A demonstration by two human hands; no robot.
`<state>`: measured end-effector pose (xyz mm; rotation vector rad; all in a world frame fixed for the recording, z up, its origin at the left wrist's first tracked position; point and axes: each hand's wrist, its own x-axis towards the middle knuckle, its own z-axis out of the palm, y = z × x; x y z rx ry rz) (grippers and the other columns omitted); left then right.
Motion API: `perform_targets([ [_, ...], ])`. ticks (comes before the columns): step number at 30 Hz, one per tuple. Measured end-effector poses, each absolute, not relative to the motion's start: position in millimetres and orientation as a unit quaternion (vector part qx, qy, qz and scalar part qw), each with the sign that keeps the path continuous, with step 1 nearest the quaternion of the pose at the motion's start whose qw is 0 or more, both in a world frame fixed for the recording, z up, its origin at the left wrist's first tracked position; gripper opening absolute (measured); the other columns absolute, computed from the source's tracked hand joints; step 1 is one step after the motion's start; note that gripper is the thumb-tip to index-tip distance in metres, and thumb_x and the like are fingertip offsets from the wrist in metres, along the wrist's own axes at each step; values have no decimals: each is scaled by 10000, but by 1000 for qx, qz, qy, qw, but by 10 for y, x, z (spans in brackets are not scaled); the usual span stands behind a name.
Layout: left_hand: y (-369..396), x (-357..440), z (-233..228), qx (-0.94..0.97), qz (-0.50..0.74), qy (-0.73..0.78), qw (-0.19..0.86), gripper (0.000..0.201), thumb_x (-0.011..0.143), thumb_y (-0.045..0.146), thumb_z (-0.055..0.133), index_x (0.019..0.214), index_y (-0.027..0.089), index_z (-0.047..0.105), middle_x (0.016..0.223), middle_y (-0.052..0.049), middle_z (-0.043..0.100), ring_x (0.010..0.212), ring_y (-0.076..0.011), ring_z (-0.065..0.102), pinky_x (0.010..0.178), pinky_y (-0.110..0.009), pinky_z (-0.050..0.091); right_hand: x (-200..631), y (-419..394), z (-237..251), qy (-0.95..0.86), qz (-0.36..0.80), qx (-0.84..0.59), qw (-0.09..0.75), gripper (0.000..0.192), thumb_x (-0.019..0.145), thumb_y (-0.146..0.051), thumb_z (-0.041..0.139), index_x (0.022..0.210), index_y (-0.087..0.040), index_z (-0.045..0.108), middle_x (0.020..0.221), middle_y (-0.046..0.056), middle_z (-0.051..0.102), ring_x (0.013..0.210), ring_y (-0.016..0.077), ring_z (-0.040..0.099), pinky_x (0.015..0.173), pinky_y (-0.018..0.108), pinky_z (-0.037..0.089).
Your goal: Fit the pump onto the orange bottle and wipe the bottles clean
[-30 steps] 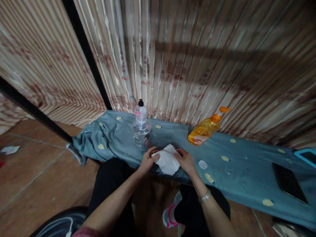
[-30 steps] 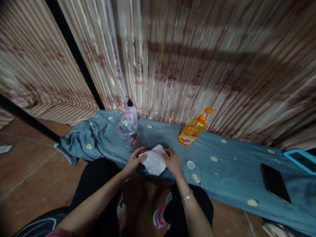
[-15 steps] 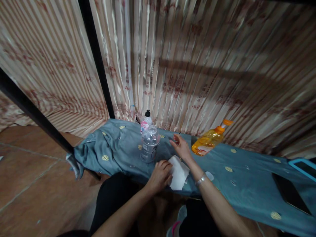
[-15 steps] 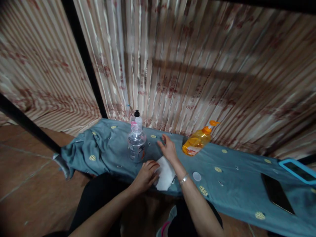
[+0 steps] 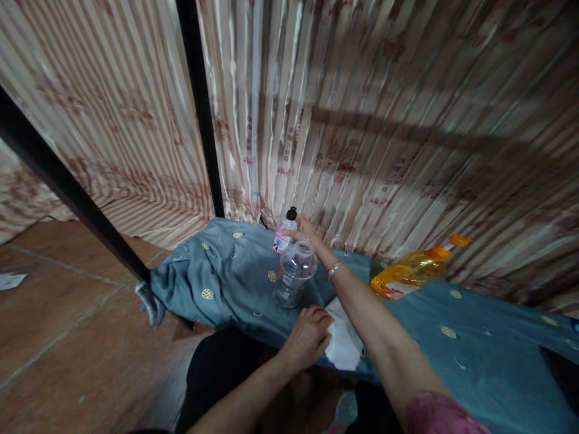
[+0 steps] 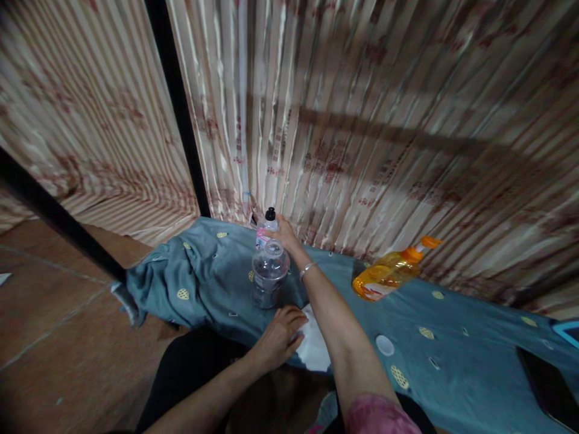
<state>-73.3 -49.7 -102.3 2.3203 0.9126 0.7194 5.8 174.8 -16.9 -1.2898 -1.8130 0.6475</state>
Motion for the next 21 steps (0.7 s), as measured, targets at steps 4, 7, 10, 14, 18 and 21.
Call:
perform_targets([
  [4, -475, -715, -1029, 860, 253, 345, 277, 295, 864, 166, 581, 1157, 168, 608, 1172, -93, 673, 1155, -262, 538, 971, -431, 432, 407, 1485, -158, -668, 210, -558, 445, 598, 621, -559, 772, 1048, -187, 581, 955, 88, 688, 887, 287, 636, 833, 456, 490],
  [7, -458, -679, -1042, 861, 247, 347, 279, 298, 872, 192, 581, 1167, 172, 612, 1171, -95, 676, 1134, -270, 553, 965, -440, 438, 824, 1012, -72, -647, 186, -568, 474, 594, 662, -589, 729, 1067, -183, 576, 973, 89, 680, 877, 273, 637, 811, 428, 498],
  [10, -439, -640, -1056, 856, 244, 361, 278, 322, 874, 204, 576, 1192, 165, 606, 1201, -109, 668, 1127, -275, 572, 959, -438, 452, 1185, 372, -31, -623, 161, -585, 493, 575, 686, -576, 720, 1080, -183, 573, 945, 82, 675, 834, 268, 631, 778, 427, 502],
  [14, -406, -643, -1079, 845, 246, 383, 282, 340, 871, 199, 572, 1205, 148, 605, 1205, -123, 670, 1126, -268, 598, 981, -406, 461, 1439, -409, -81, -581, 138, -603, 529, 534, 699, -551, 731, 1067, -196, 577, 1005, 87, 666, 859, 254, 625, 780, 403, 498],
  [18, -361, -720, -1093, 842, 225, 417, 259, 293, 830, 163, 583, 1114, 159, 655, 1098, -110, 706, 1055, -273, 632, 947, -398, 489, 1444, -785, -140, -582, 127, -648, 475, 516, 715, -598, 704, 1029, -207, 580, 976, 81, 670, 827, 251, 617, 766, 399, 485],
  [21, -329, -773, -1110, 834, 235, 432, 249, 305, 800, 151, 597, 1098, 163, 660, 1064, -106, 704, 1036, -270, 638, 947, -403, 499, 1335, -802, -178, -597, 122, -675, 416, 570, 720, -675, 648, 1021, -196, 580, 917, 81, 670, 792, 272, 615, 747, 420, 476],
])
